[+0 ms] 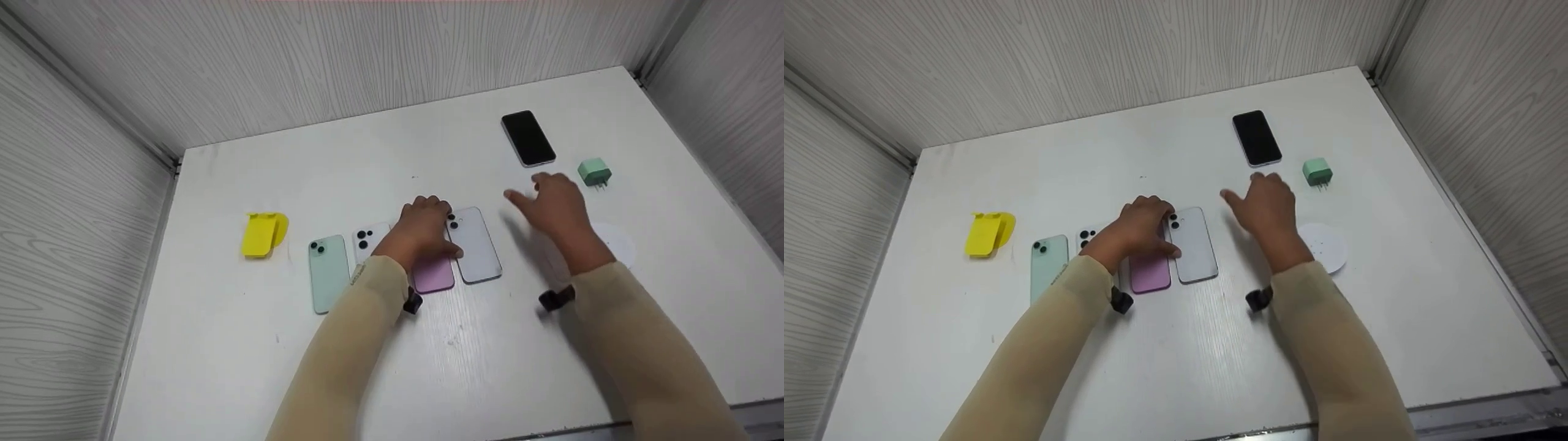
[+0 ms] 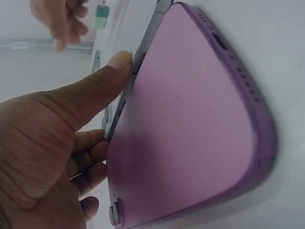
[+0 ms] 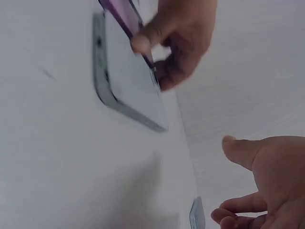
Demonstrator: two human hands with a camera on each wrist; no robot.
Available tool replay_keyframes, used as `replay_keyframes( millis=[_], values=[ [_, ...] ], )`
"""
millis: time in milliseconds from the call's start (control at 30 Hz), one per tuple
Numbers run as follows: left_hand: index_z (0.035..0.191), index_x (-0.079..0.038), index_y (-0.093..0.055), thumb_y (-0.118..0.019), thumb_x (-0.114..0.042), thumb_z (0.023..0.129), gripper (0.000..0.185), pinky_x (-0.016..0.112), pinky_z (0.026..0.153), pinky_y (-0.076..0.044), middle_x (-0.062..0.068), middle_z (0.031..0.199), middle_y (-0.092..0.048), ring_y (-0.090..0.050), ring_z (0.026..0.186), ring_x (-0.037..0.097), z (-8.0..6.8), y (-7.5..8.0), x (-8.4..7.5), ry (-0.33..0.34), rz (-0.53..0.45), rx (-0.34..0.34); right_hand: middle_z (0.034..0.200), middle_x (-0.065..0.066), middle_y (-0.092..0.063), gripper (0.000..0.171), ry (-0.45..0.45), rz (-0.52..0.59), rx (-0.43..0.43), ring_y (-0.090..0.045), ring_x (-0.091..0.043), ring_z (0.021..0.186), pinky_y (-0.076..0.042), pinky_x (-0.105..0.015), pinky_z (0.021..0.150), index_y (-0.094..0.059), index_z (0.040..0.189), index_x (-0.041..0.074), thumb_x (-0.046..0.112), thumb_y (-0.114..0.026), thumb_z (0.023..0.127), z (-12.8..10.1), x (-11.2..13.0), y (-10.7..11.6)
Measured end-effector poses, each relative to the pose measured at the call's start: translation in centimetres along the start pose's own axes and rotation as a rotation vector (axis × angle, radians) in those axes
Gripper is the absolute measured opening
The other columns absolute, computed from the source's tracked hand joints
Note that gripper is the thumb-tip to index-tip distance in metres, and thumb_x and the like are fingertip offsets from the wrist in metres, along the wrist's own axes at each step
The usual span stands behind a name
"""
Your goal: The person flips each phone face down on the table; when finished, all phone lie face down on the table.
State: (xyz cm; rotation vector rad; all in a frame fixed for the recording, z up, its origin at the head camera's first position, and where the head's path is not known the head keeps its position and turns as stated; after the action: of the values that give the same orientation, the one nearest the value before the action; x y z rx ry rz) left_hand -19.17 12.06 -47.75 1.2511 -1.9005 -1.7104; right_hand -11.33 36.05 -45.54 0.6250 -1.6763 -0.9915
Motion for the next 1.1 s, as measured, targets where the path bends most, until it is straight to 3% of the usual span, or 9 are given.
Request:
replay_keyframes(
  millis=[200, 400, 633, 900, 1033, 1100],
  values=[
    [0.150, -0.012, -0.057, -0.091, -0.052, 0.086, 0.082, 0.044, 0.126, -0.035, 0.004, 0.149, -0.057, -0.045, 0.145, 0.026, 0.1, -0.1, 0.1, -0.001, 0.001, 0.005, 0.145, -0.045, -0.050, 0.086, -0.081, -0.113, -0.060, -0.048, -0.060, 0.139, -0.043, -0.067, 0.115, -0.044, 0.152, -0.021, 0.052, -0.057, 0.109, 6.3, -0.8, 1.4],
    [0.152, -0.012, -0.056, -0.091, -0.053, 0.086, 0.085, 0.043, 0.125, -0.035, 0.004, 0.150, -0.056, -0.045, 0.146, 0.026, -0.1, 0.1, -0.3, 0.016, -0.004, 0.020, 0.140, -0.046, -0.055, 0.085, -0.171, -0.225, 0.022, -0.049, -0.061, 0.136, -0.045, -0.068, 0.112, -0.042, 0.147, -0.026, 0.051, -0.048, 0.112, 9.4, -1.8, 0.8],
    [0.155, -0.012, -0.054, -0.090, -0.055, 0.086, 0.089, 0.043, 0.126, -0.034, 0.003, 0.152, -0.055, -0.044, 0.147, 0.025, -0.3, 0.4, -0.3, 0.037, 0.020, 0.035, 0.140, -0.046, -0.052, 0.084, -0.180, -0.225, 0.003, -0.048, -0.060, 0.135, -0.043, -0.070, 0.111, -0.041, 0.148, -0.027, 0.048, -0.047, 0.111, 10.5, -1.8, 0.0],
    [0.155, -0.013, -0.054, -0.090, -0.055, 0.087, 0.088, 0.044, 0.124, -0.035, 0.003, 0.152, -0.055, -0.044, 0.146, 0.025, -0.2, 0.5, -0.3, 0.034, 0.031, 0.038, 0.152, -0.042, -0.042, 0.093, -0.260, -0.061, 0.045, -0.048, -0.056, 0.140, -0.046, -0.064, 0.116, -0.039, 0.154, -0.022, 0.052, -0.064, 0.103, 10.5, -1.7, 0.6],
    [0.156, -0.013, -0.053, -0.089, -0.055, 0.087, 0.089, 0.044, 0.123, -0.035, 0.004, 0.152, -0.054, -0.043, 0.147, 0.026, -0.2, 0.4, -0.3, 0.031, 0.028, 0.046, 0.146, -0.042, -0.051, 0.078, -0.191, -0.033, -0.022, -0.053, -0.056, 0.136, -0.048, -0.064, 0.114, -0.043, 0.150, -0.022, 0.043, -0.057, 0.107, 10.0, -1.8, 0.5],
    [0.156, -0.013, -0.053, -0.089, -0.056, 0.087, 0.089, 0.044, 0.123, -0.035, 0.004, 0.153, -0.054, -0.044, 0.147, 0.026, -0.2, 0.3, -0.1, 0.029, 0.028, 0.041, 0.139, -0.041, -0.058, 0.068, -0.150, -0.034, -0.057, -0.057, -0.055, 0.131, -0.050, -0.064, 0.109, -0.053, 0.142, -0.021, 0.039, -0.053, 0.109, 9.4, -1.6, 0.5]
  ],
)
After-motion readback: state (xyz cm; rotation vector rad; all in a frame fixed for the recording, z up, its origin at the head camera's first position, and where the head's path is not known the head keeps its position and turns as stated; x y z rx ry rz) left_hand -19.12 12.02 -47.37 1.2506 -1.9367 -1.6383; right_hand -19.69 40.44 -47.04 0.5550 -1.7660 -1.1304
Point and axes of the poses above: each hand's wrist, its own z-axis towards the middle knuckle, its own y-axis out of the back of the hand, x = y × z, the point moved 1 cm from there along z, towards the middle knuckle
